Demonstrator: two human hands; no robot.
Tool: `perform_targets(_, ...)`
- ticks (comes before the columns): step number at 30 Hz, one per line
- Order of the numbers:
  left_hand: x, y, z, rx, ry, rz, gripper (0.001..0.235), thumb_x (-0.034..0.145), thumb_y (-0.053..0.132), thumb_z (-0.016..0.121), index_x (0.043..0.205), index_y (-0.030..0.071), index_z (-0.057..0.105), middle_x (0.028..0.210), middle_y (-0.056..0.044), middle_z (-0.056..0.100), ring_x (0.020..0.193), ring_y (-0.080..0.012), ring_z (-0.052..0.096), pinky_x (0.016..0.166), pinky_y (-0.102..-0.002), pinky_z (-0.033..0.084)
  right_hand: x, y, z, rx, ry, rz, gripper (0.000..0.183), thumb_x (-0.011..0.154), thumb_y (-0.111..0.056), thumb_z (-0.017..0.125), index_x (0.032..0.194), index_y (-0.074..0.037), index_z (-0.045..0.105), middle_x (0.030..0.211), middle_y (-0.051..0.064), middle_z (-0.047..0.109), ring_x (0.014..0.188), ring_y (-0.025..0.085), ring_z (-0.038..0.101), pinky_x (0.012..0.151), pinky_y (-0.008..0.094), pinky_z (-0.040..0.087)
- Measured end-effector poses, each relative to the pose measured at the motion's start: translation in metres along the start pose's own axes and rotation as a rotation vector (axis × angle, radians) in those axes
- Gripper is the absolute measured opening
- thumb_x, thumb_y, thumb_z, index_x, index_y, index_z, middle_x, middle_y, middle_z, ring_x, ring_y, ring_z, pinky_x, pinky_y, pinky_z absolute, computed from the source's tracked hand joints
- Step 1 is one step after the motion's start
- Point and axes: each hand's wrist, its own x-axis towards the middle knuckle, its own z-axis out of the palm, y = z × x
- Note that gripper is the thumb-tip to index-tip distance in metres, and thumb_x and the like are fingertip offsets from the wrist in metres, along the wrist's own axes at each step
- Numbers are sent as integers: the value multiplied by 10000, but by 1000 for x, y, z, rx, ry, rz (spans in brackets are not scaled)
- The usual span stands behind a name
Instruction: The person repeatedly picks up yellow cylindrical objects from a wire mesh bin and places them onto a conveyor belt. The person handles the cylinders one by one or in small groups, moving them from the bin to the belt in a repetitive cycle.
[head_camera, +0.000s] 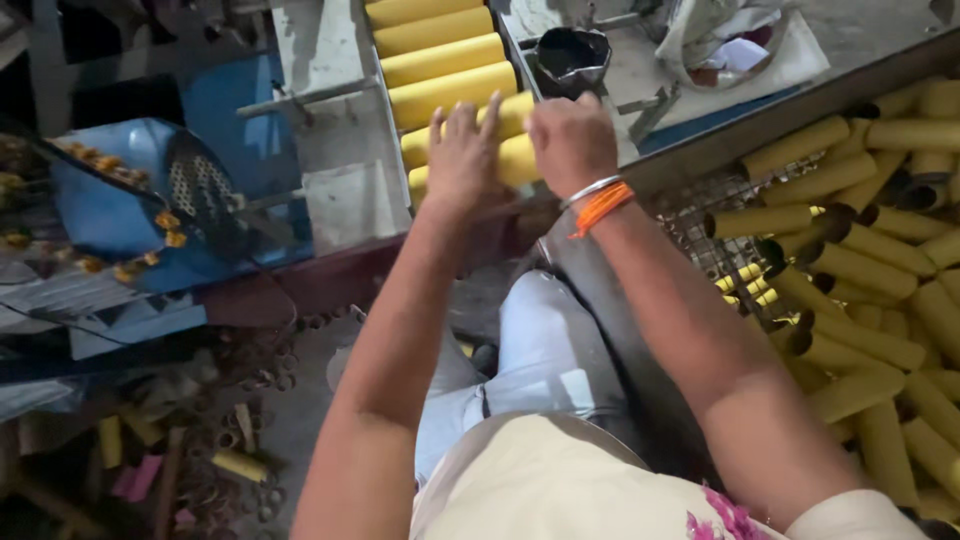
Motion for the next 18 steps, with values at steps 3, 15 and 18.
perform_targets(3, 4, -27, 19, 141, -50, -19, 1353, 477, 560, 958, 1559, 133, 268, 1534, -217, 389, 1484, -394, 292, 1217, -579, 161, -15, 3, -9, 118, 90, 1, 40, 936, -129, 723, 905, -105, 717, 988, 106, 722, 904, 381, 648, 851, 493, 501)
perform_targets(15, -19, 103, 12, -313, 240, 504, 727, 877, 75, 748, 1535, 50, 441, 1563, -213, 428, 1452, -442, 419, 1249, -581, 337, -406, 196, -85, 19, -279, 1105, 212, 925, -213, 736, 1093, -84, 749, 1006, 167, 746, 892, 354, 720, 794, 443, 562)
perform_targets(18, -36, 183, 46, -452, -27, 642, 719, 879, 130, 760, 1528, 102, 451, 1520, -207, 454, 1368, -438, 485, 1178, -535, 405, -492, 189, -72, -10, -408, 1122, 256, 927, -282, 750, 1133, -130, 758, 1052, 149, 752, 921, 354, 722, 813, 451, 575)
